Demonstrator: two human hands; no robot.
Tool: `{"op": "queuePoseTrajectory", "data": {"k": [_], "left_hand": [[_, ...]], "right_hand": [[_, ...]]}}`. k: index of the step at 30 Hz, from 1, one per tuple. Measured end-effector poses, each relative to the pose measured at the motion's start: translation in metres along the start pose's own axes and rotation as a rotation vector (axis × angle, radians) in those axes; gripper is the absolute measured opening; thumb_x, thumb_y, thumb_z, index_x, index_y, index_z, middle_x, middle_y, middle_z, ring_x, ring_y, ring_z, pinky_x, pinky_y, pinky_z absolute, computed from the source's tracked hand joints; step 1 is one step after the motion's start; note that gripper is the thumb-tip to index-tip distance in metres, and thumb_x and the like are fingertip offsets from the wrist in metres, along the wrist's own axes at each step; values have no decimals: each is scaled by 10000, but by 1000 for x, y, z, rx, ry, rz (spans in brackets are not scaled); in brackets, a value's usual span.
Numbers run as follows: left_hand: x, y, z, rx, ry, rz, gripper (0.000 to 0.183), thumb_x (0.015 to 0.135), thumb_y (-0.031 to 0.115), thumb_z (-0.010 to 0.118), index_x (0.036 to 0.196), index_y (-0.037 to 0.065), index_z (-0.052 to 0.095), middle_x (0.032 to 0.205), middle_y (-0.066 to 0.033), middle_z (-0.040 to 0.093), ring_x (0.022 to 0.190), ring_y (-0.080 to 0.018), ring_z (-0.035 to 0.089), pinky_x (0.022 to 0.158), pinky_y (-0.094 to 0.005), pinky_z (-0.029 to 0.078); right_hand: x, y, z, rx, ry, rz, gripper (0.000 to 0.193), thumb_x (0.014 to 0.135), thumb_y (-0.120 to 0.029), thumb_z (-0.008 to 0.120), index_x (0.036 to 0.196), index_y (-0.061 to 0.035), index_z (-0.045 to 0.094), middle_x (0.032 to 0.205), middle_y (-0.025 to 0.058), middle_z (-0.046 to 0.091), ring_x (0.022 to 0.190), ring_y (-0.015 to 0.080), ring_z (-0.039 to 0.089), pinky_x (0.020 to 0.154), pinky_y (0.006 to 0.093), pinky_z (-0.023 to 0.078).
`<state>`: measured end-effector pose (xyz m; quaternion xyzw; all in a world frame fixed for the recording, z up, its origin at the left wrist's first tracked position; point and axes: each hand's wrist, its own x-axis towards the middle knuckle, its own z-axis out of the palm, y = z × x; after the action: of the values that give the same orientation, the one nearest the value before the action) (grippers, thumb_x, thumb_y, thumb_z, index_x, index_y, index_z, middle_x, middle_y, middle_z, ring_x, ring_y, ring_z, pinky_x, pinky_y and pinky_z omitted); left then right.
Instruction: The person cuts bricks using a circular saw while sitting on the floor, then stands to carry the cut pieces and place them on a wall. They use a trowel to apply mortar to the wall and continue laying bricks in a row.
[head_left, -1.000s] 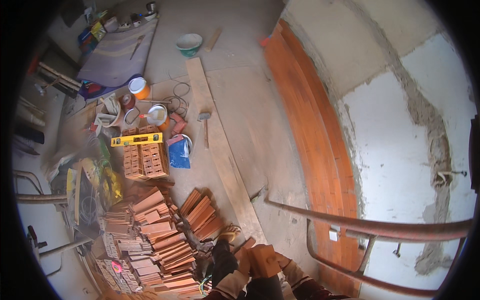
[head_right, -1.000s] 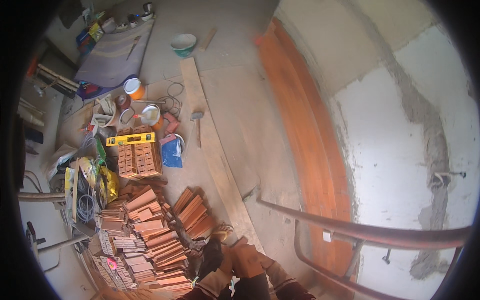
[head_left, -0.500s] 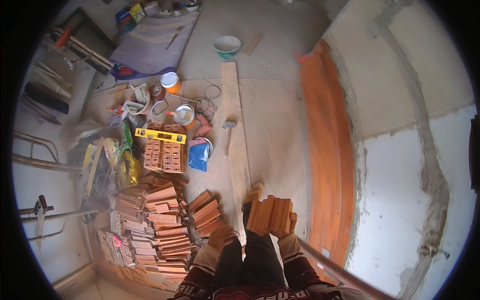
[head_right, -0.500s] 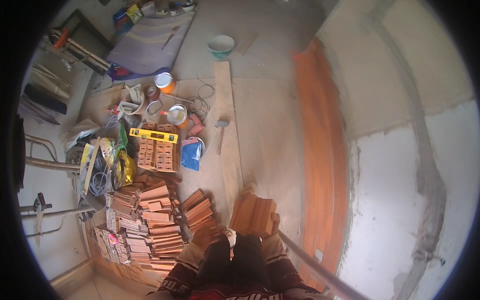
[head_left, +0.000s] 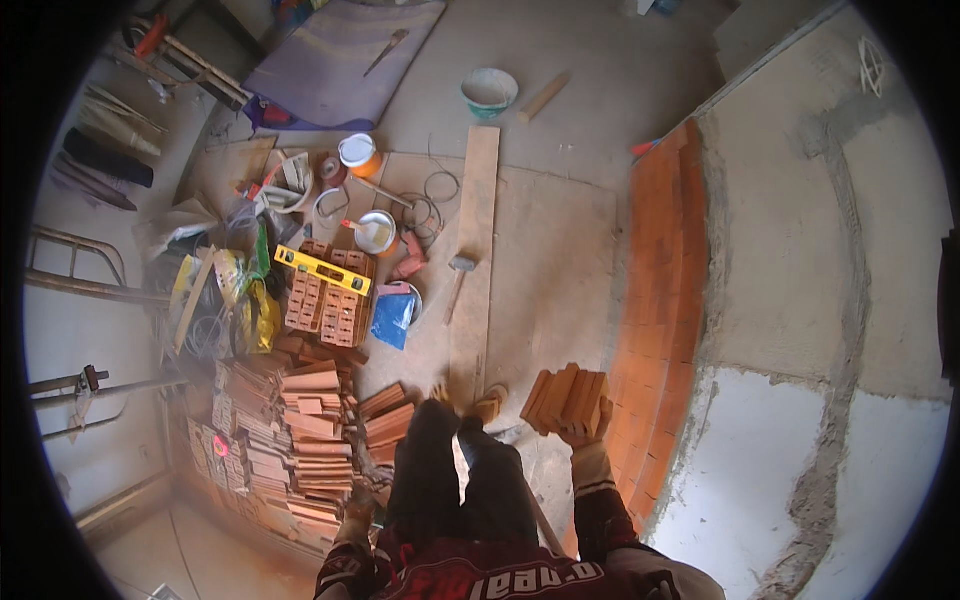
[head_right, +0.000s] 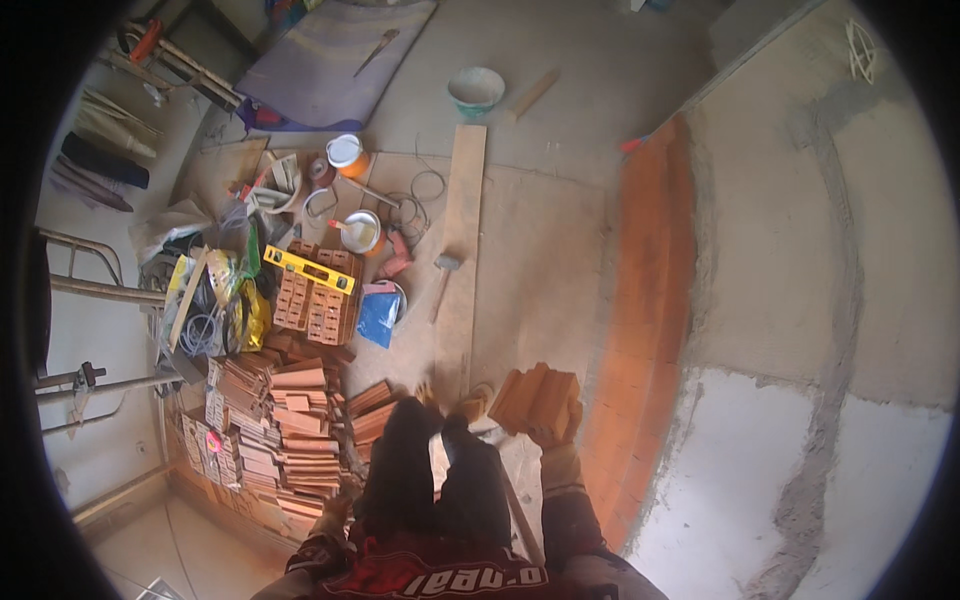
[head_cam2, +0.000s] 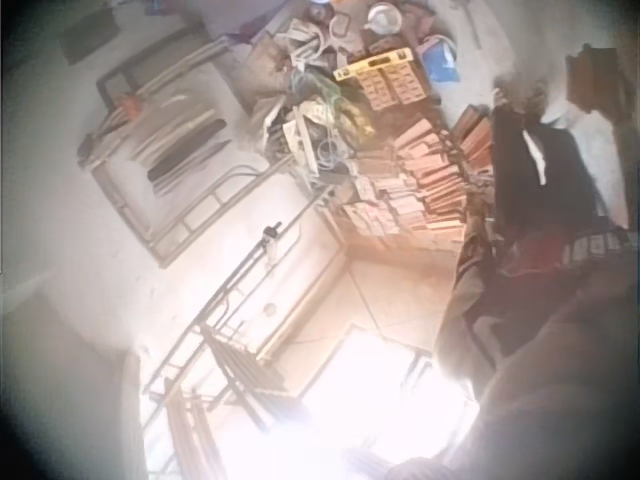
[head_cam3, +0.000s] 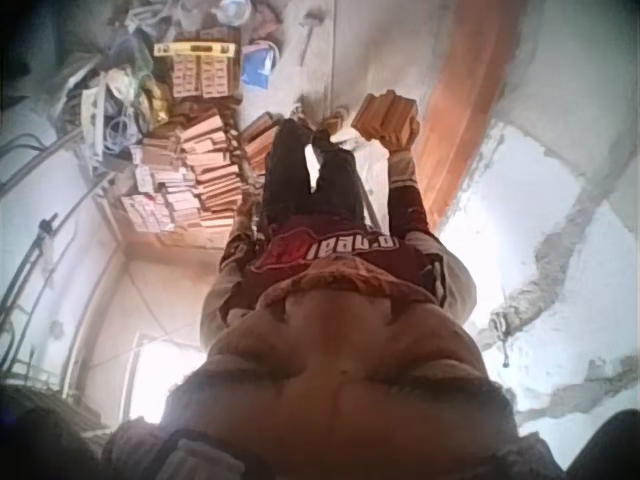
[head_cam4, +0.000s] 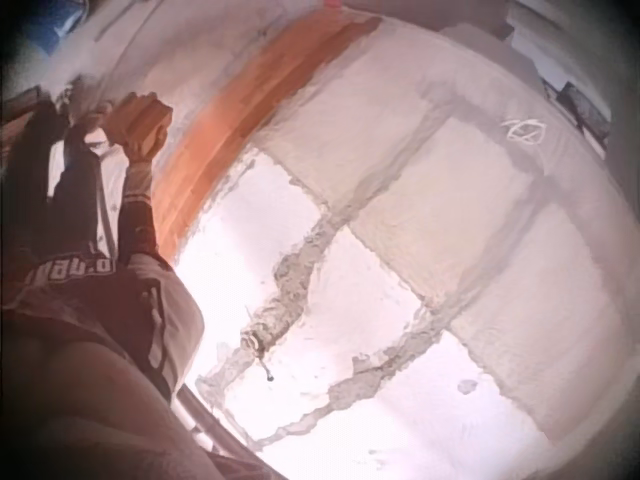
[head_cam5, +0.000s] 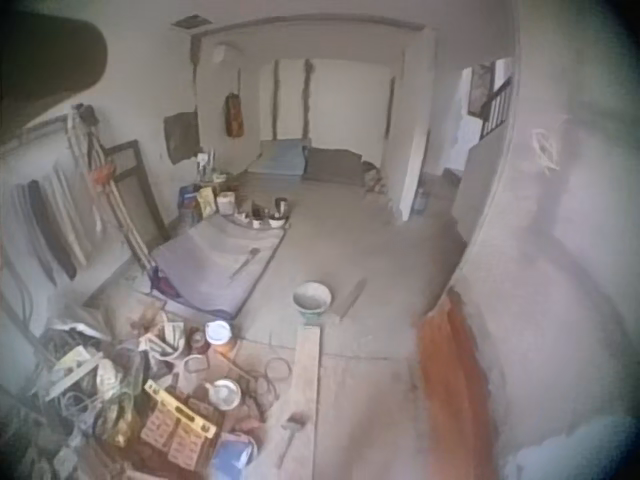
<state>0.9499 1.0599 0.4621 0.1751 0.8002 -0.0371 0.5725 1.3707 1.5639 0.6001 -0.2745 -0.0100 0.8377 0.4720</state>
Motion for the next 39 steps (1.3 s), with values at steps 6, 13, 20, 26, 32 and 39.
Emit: {"op": "queuePoseTrajectory", "data": {"k": [6,13,20,26,32,39], "left_hand": [[-22,163,-24,-632,171,-43,223,783,271,619,778,49,630,708,-75,629,616,-199,632,491,-367,510],[33,261,-82,-708,172,-43,367,800,285,715,1021,1,641,822,-113,676,650,-195,657,489,-320,495],[52,328,-122,-1066,287,-46,407,814,291,694,1097,15,599,869,-113,659,651,-169,635,449,-278,468],[26,376,-108,-1244,360,-316,356,836,300,667,1091,64,589,831,-40,623,635,-151,596,499,-282,448],[-20,454,13,-1274,377,-667,297,855,236,622,1083,52,571,746,-72,619,569,-154,582,426,-276,431],[-39,639,78,-726,308,-863,512,683,326,712,1051,-5,582,873,-195,675,838,-331,644,787,-433,502]], "right_hand": [[57,-18,28,-29,126,129,791,723,-611,570,1341,-136,435,1269,76,510,1155,265,511,924,477,447],[151,-26,82,-178,130,265,780,722,-626,578,1332,-156,453,1262,81,517,1148,269,509,911,479,448],[292,-36,165,-307,64,357,775,753,-548,623,1348,-97,413,1270,105,509,1178,293,492,947,497,442],[456,-41,197,-480,36,649,671,784,-401,658,1316,-68,423,1218,133,532,1121,298,537,936,492,460],[669,-27,121,-882,79,1008,626,763,-318,675,1286,-67,438,1143,105,553,1033,255,571,862,439,491],[866,32,40,-1573,-226,1018,563,710,-253,683,1202,-57,493,1089,90,549,983,239,573,821,373,504]]}}
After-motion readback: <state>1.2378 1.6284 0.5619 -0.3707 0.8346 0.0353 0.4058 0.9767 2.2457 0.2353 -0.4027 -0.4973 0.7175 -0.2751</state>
